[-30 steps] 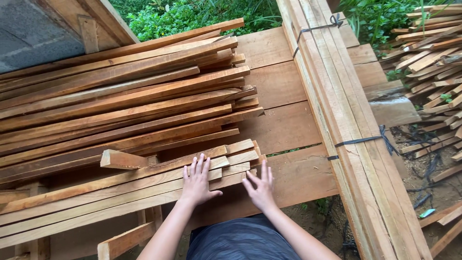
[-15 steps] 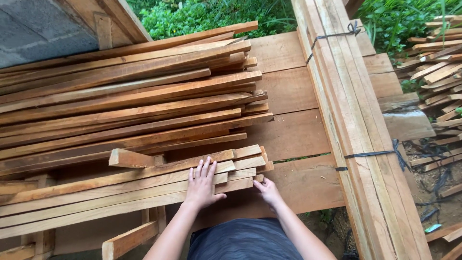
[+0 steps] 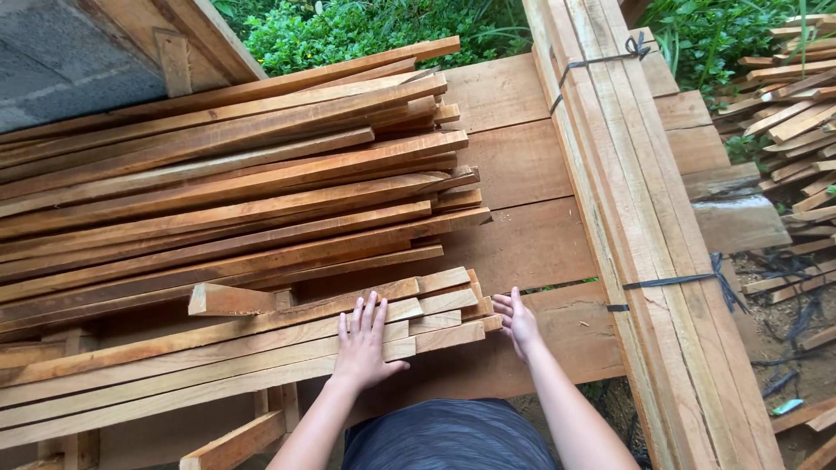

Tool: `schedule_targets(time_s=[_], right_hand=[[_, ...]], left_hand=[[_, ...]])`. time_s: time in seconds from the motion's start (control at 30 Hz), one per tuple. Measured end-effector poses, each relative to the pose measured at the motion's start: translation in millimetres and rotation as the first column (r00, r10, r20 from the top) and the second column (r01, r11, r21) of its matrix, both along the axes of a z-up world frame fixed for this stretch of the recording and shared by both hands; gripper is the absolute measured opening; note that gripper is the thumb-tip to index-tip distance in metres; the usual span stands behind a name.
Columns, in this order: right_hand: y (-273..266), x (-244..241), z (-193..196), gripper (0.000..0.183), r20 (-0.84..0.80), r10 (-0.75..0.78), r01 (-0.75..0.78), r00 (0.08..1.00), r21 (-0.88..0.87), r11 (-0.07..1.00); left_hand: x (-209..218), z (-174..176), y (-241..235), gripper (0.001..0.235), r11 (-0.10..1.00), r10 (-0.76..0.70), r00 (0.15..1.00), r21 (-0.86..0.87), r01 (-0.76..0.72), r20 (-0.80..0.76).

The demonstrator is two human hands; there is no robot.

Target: The person stacks thin wooden planks on a wooden workbench, aligning them carefully. They then use a black strap to tie the stack of planks together, wrapping it around the wood and securing it.

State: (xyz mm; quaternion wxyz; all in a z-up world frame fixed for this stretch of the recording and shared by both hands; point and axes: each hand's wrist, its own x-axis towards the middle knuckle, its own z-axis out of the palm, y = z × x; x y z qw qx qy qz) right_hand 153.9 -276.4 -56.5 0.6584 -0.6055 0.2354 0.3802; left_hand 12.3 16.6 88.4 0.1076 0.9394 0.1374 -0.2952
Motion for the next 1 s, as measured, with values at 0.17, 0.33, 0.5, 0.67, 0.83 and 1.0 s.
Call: schedule_targets(time_s=[0.17,0.33,0.5,0.67,0.83,1.0], right_hand=[[40.1,14.0,45.1,0.096,-0.174,0.093,-0.103,0.98,-0.047,0.994],[52.4,6.2,47.2,0.094,-0.224,0.009,-0.017,0.974,-0.033,0.999],[54.9,8.4,43.4,0.085,-0.17,-0.042,0.026,0.985,-0.093,0.995],[49.5,5.1,-7.4,0.095,-0.057,0.201,-0.209,0.978,-0.276,0.938],[43.4,14.8,-8.3,0.093,-0.033,0.391,-0.381,0.92,-0.314,0.87],[49.4,39.0,45.2,0.064,-0.014,0.456,-0.45,0.89,-0.19,0.873]], left_hand=[[-9.2,-36.0,5.4,0.145,0.99,-0.103,0.993,0.099,0.097,0.059],[-16.8,-50.0,4.7,0.148,0.989,-0.112,0.982,0.116,0.095,0.15],[-15.3,-51.6,8.3,0.147,0.99,-0.114,0.985,0.102,0.101,0.132],[-27.7,-75.4,8.8,0.167,0.917,-0.275,0.901,0.373,0.141,0.336],[-29.8,-88.4,7.8,0.188,0.813,-0.425,0.781,0.573,0.106,0.458],[-32.8,-87.8,7.3,0.173,0.821,-0.394,0.802,0.565,0.086,0.449]])
